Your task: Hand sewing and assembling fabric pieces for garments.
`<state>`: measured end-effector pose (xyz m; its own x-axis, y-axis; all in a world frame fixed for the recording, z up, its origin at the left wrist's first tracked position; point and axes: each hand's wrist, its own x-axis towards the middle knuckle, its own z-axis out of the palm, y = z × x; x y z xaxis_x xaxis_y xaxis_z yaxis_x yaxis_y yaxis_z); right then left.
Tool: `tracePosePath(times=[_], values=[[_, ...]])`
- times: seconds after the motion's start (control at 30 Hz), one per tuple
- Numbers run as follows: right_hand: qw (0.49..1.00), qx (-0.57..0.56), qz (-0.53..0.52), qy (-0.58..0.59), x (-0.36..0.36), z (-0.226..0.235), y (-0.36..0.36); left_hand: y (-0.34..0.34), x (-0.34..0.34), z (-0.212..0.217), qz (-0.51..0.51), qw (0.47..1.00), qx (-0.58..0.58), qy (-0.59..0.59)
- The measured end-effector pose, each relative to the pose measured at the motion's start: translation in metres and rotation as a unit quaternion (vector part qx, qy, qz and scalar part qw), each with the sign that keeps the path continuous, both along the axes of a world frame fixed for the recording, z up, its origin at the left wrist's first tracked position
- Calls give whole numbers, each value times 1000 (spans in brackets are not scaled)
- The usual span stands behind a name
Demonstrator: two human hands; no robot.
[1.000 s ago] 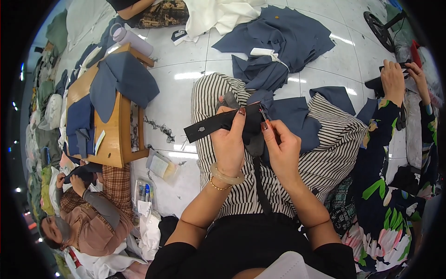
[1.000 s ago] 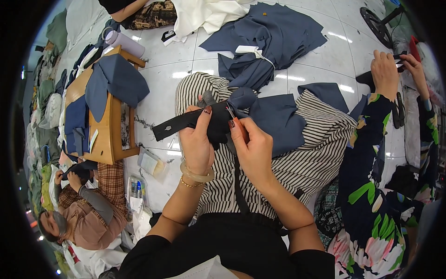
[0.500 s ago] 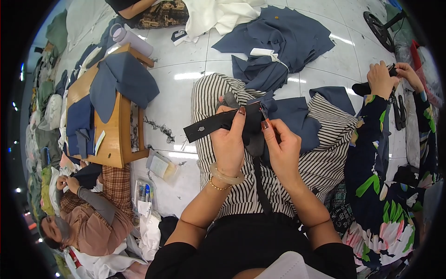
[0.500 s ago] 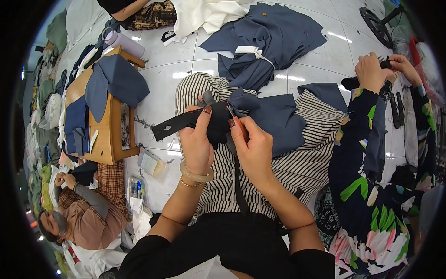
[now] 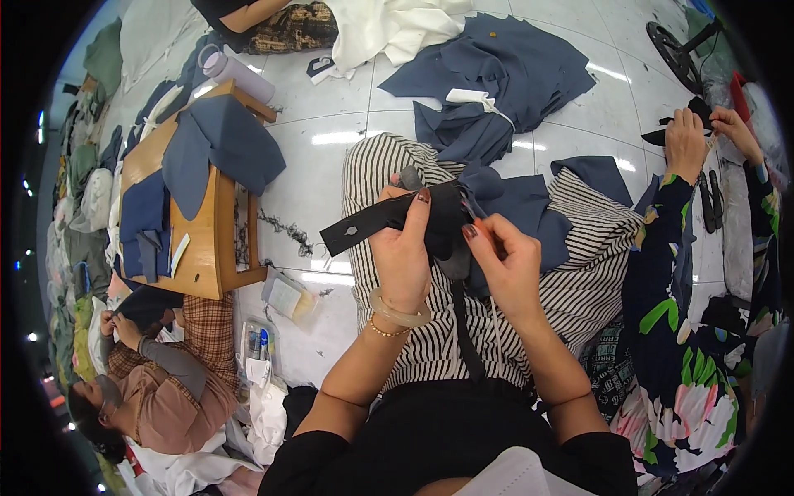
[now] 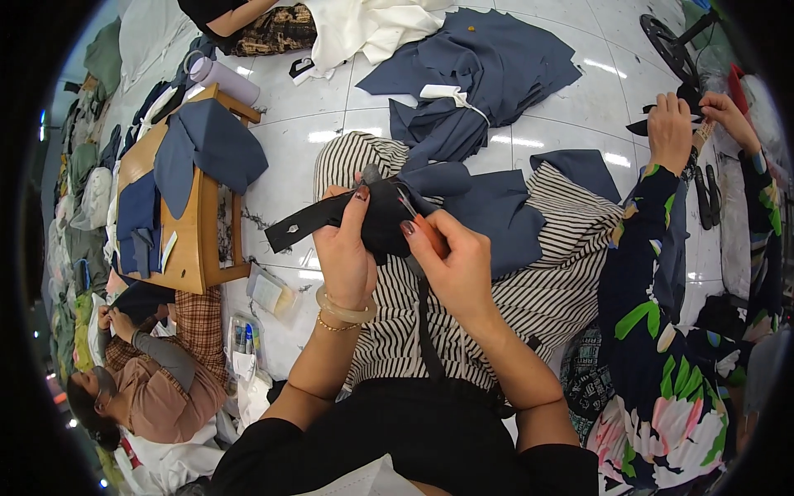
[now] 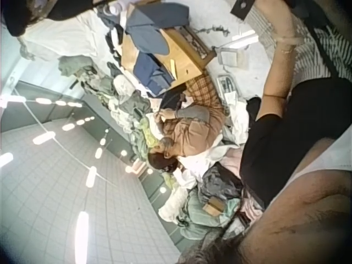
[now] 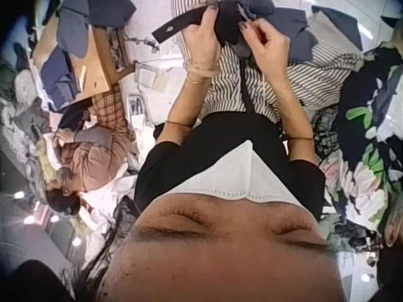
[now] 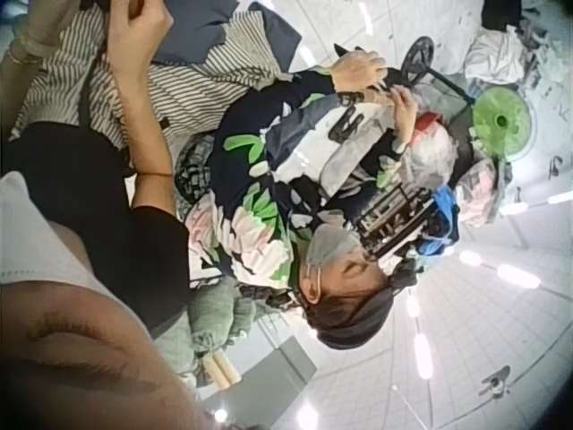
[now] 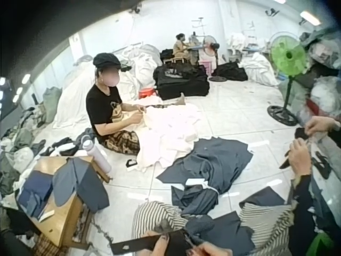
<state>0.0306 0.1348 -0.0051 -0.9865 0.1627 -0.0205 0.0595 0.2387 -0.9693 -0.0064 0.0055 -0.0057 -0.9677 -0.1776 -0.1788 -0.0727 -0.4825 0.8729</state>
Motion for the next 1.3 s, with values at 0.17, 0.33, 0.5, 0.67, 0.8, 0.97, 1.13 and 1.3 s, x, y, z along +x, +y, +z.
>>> tracePosePath(times=[0.17,0.33,0.5,0.67,0.8,0.97,1.13,1.3], values=[[989,-74,-69,110,-18,5,-9,-17,3,-1,-15,997,-77,-3],[988,-54,7,146,-47,-11,-9,-13,8,-8,-87,979,-178,46],[991,-39,72,108,-44,-20,-12,-59,15,-10,-199,963,-162,88],[991,-78,77,81,-43,-31,-6,-149,16,-8,-124,980,-65,139],[989,-43,74,124,-47,-32,-10,-249,16,25,377,904,-153,136],[986,-12,100,135,-45,-17,-22,-321,39,57,584,790,-144,117],[979,40,147,132,-38,-10,-26,-193,21,49,136,890,-419,116],[980,56,139,128,-28,-8,-18,-75,12,11,-157,831,-498,193]])
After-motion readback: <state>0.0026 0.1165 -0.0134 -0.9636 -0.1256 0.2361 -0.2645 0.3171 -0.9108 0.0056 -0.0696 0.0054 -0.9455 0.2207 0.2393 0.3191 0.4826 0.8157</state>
